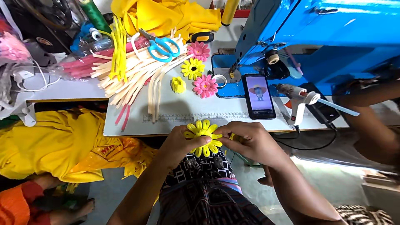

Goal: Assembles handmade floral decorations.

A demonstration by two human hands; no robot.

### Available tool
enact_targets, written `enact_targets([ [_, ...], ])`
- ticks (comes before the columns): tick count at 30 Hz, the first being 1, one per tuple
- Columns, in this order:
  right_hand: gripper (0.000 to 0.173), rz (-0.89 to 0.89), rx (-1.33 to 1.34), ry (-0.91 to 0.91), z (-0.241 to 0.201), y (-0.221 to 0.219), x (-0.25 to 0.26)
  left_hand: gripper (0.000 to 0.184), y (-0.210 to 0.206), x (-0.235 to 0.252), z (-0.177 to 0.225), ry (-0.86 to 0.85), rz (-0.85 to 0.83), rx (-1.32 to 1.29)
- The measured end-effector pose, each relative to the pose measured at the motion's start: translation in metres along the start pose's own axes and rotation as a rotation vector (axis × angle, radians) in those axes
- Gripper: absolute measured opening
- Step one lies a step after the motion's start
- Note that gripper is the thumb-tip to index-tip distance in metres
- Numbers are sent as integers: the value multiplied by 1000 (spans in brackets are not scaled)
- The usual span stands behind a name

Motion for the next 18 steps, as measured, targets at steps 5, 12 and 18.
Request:
enact_targets([
  [5, 13, -15, 76, -21, -2, -3, 1, 12, -3, 0, -2, -16, -18, 1],
  [12, 18, -9, 69, -68, -1, -2, -3, 11, 1, -1, -5, -73, 23, 15],
  [18, 19, -176, 258, -216, 1, 2, 1, 9, 5, 0, -5, -108, -23, 48],
])
Point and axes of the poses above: each hand's wrist, its own x-axis towards the middle knuckle, its own y-axis out of the back of the hand, z = x × y, the point moved 2 cm from there along x, towards the middle knuckle, and after that the axes turned 8 degrees about z, right-handed, at the moved point
